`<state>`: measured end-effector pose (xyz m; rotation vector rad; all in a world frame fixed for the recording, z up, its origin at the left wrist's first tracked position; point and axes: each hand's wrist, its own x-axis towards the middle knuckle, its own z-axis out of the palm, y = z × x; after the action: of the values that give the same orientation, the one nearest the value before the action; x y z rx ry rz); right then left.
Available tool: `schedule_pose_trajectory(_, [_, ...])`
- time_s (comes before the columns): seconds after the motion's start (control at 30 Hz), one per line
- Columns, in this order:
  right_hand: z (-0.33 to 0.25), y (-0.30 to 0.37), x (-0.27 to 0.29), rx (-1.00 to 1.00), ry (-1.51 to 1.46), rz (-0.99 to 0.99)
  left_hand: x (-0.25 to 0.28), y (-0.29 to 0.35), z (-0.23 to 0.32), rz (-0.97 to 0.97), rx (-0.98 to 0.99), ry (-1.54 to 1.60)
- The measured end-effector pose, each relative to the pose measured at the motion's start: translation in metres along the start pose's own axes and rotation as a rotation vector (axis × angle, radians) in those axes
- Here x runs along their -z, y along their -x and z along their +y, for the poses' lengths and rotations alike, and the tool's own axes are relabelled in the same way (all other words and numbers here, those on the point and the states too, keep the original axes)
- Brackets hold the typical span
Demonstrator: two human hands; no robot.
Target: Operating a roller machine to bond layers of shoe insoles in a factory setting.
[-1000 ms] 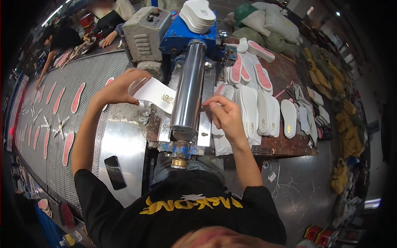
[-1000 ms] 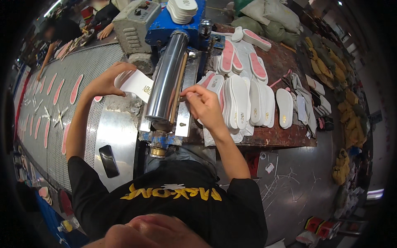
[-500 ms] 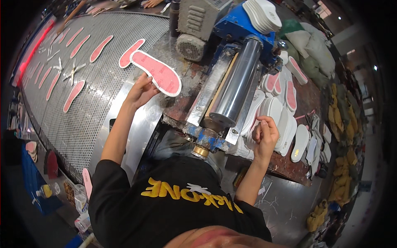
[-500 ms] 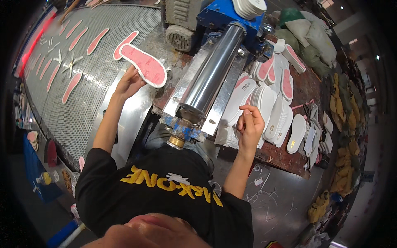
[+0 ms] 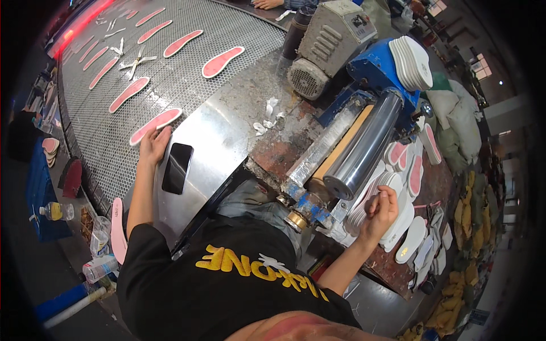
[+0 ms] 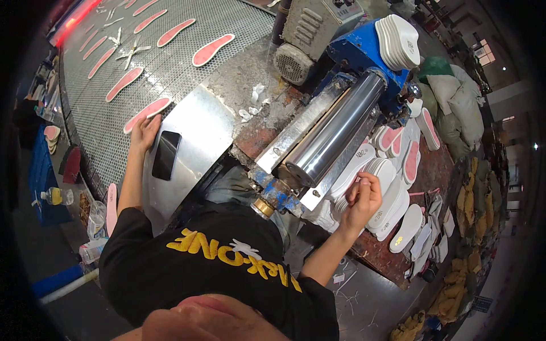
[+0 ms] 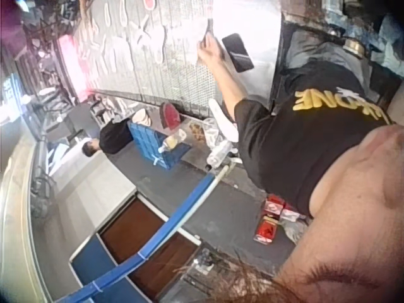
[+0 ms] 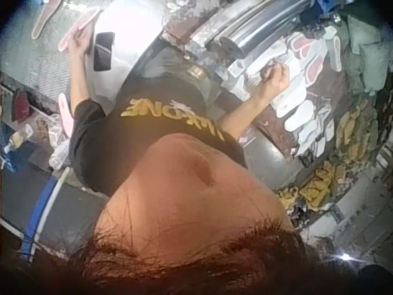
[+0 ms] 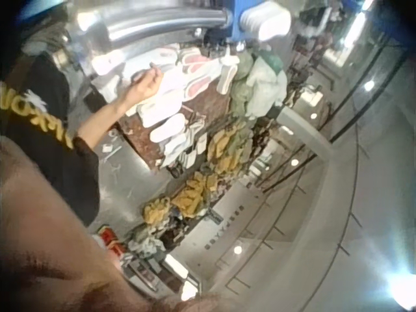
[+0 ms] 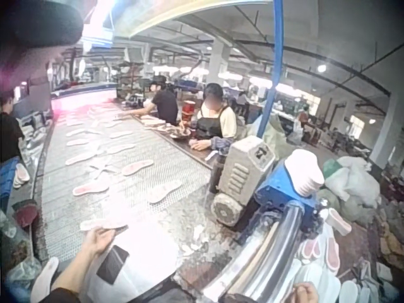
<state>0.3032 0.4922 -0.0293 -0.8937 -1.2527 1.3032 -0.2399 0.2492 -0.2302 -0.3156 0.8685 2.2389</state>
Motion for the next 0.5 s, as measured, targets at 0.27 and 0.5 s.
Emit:
schedule_pose_trajectory(0.27, [-0.092,-0.097,-0.044,0.765,0.574,0.065,-0.039,0.017,-0.011,-0.136,-0.017,-0.455])
schedule_pose_trajectory(0.5, [-0.117,-0.247,-0.060,0.618,1.312,0.246,-0.122,0.040,-0.123,-0.534,-0.030,-0.865])
